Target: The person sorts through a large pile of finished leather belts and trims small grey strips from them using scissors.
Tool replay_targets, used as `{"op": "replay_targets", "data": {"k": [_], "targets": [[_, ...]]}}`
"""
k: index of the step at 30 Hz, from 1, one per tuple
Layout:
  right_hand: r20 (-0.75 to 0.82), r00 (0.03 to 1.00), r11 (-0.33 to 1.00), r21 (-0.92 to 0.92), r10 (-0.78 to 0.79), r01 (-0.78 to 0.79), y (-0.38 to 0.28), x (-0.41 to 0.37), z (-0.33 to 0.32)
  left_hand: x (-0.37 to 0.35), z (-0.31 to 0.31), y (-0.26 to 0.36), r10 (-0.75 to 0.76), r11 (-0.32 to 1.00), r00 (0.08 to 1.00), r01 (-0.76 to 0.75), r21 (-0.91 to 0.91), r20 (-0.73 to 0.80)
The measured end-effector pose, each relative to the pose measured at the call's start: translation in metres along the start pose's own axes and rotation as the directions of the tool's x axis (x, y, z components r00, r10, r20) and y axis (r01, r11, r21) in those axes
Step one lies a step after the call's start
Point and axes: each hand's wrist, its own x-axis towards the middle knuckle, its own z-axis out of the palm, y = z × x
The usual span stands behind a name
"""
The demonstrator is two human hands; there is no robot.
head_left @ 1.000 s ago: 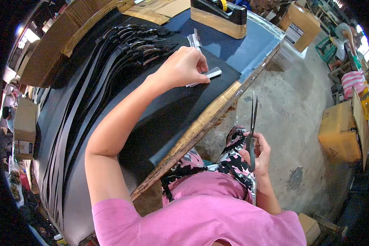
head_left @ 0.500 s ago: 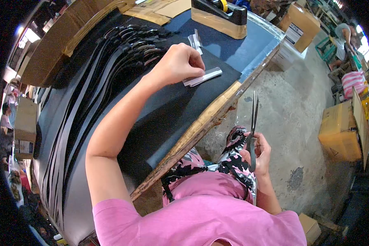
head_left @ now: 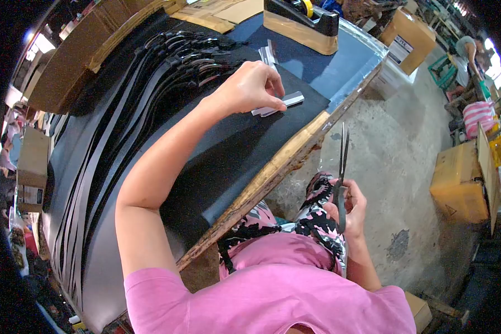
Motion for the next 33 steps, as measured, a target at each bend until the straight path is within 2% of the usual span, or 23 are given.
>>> {"op": "replay_targets", "data": {"k": [8,14,17,19,21,23,25,27,29,31,33], "targets": [[-0.008,1.0,0.998,-0.054,0.02,-0.021,0.003,0.0,-0.002,-0.001,0.0,-0.003,-0.021,0.999,1.0,0.021,-0.028,-0.02],[-0.012,1.0,1.0,-0.02,0.008,-0.008,-0.001,0.001,0.002,0.0,-0.001,-0.007,-0.028,0.999,0.999,0.027,-0.031,-0.027],[-0.01,1.0,1.0,-0.004,0.022,-0.022,-0.002,0.001,0.002,0.0,-0.004,-0.01,-0.045,0.994,0.999,0.044,-0.102,-0.007],[0.01,1.0,1.0,-0.016,0.018,-0.018,0.002,0.002,-0.002,0.0,-0.007,-0.008,-0.13,0.928,0.99,0.143,-0.343,0.06],[0.03,0.999,1.0,-0.028,0.014,-0.013,0.003,0.002,-0.003,-0.003,-0.013,0.0,-0.152,0.902,0.986,0.168,-0.398,0.071],[0.029,1.0,0.999,0.04,0.012,-0.014,0.002,0.001,-0.002,-0.007,-0.017,0.017,-0.336,0.794,0.936,0.343,-0.503,0.107],[0.02,1.0,0.997,0.074,0.009,-0.011,0.0,0.002,0.0,-0.009,-0.009,0.024,-0.27,0.694,0.953,0.29,-0.659,0.136],[-0.001,1.0,0.994,0.107,0.009,-0.009,-0.002,0.003,0.001,-0.011,0.004,0.032,-0.262,0.53,0.953,0.272,-0.803,0.15],[0.05,0.998,0.986,0.165,-0.038,0.03,-0.004,0.005,0.004,-0.018,0.016,0.049,-0.285,0.349,0.951,0.222,-0.91,0.123],[0.053,0.997,0.985,0.169,-0.057,0.047,-0.006,0.008,0.011,-0.024,0.029,0.054,-0.3,0.225,0.937,0.253,-0.941,0.18],[0.07,0.993,0.976,0.2,-0.097,0.081,-0.009,0.01,0.019,-0.03,0.043,0.056,-0.278,0.104,0.943,0.221,-0.97,0.185]]}}
